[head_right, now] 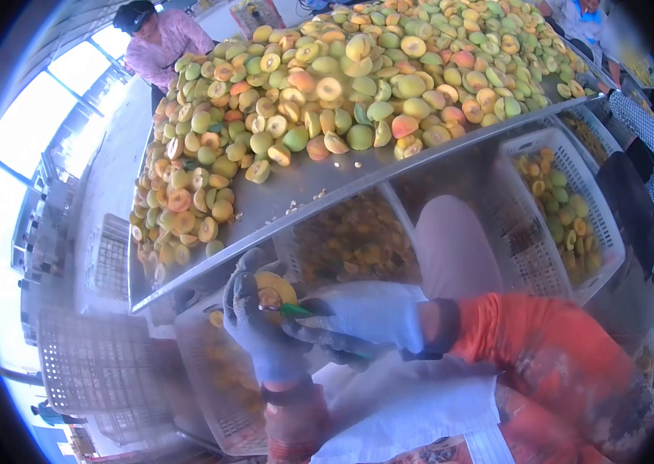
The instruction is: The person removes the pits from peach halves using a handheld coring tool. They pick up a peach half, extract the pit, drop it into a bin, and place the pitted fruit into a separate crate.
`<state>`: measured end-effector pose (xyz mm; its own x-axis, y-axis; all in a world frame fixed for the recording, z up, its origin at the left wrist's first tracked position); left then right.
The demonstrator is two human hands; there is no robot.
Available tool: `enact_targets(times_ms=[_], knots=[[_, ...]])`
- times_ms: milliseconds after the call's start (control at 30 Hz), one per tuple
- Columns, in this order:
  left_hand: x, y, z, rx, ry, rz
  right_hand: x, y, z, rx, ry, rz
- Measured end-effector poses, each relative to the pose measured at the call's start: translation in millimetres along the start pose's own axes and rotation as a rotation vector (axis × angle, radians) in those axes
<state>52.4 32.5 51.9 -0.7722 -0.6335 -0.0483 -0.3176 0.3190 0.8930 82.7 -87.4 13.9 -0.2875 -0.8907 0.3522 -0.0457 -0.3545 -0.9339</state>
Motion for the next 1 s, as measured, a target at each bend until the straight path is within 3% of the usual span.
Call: enact_targets(times_ms=[133, 167, 233, 267, 300, 367, 400, 433, 500, 533, 567, 633, 667, 700, 733, 867, 933, 1000], knots=[[-3.9, -27.1, 13.6, 0.126, -0.046, -0.037, -14.9, 19.9, 10.5, -0.038, 0.059, 0.07], [-7.8, -36.6, 19.5, 0.124, -0.052, -0.032, -21.3, 27.4, 19.6, 0.234, 0.23, 0.125], [-13.5, -42.1, 24.1, -0.531, -0.151, -0.304, -23.3, 17.6, 29.6, 0.783, 0.567, 0.224], [-13.3, -39.3, 18.1, -0.753, -0.242, -0.556, -14.9, 15.1, 27.3, 0.894, 0.595, 0.007], [-12.6, -40.9, 15.4, -0.753, -0.251, -0.548, -13.3, 18.2, 22.8, 0.887, 0.599, -0.002], [-16.7, -50.5, 23.3, -0.327, -0.084, -0.239, -9.2, 20.6, 12.8, 0.88, 0.622, 0.072], [-14.3, -51.6, 22.4, -0.187, -0.08, -0.233, -4.2, 11.5, 16.0, 0.72, 0.49, 0.045], [-13.0, -48.8, 20.4, -0.192, -0.087, -0.225, -1.4, 7.6, 21.2, 0.71, 0.494, 0.04], [-8.9, -38.4, 12.2, -0.502, -0.187, -0.296, -2.1, 15.7, 14.2, 0.45, 0.219, -0.036], [-8.2, -37.6, 15.7, -0.505, -0.19, -0.287, -7.7, 29.0, 12.3, 0.547, 0.244, -0.015], [-8.9, -40.7, 17.2, -0.555, -0.254, -0.205, -9.2, 32.7, 12.9, 0.542, 0.245, -0.018], [-8.2, -46.2, 15.3, -0.605, -0.322, -0.115, -13.3, 38.8, 8.9, 0.395, 0.037, -0.078], [-9.1, -47.1, 19.0, -0.387, -0.214, -0.029, -10.9, 37.0, 9.5, 0.385, 0.034, -0.083], [-9.8, -49.4, 24.1, -0.168, -0.102, 0.049, -6.2, 29.5, 5.9, 0.098, -0.064, -0.082], [-12.0, -44.8, 27.3, -0.29, -0.166, -0.059, -3.6, 23.9, 1.5, -0.188, -0.161, -0.08], [-15.4, -33.1, 12.0, -0.351, -0.153, -0.007, -8.0, 25.5, 1.8, -0.425, -0.174, 0.031], [-18.2, -43.0, 4.6, 0.131, -0.122, 0.261, -12.6, 31.2, 1.2, -0.824, -0.357, 0.08], [-22.1, -49.0, 6.0, 0.153, -0.039, 0.294, -12.0, 23.7, 7.7, -0.756, -0.299, 0.15]])
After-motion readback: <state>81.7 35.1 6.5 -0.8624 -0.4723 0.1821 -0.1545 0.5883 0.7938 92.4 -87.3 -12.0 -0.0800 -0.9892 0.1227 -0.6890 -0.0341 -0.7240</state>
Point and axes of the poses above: each hand's wrist, its own x-axis away from the middle knuckle, its own z-axis out of the back of the hand, y = z × x, the point moved 5 cm from there along -x, towards the middle knuckle, and after that the axes turned 15 degrees about x, right-handed, at the moved point
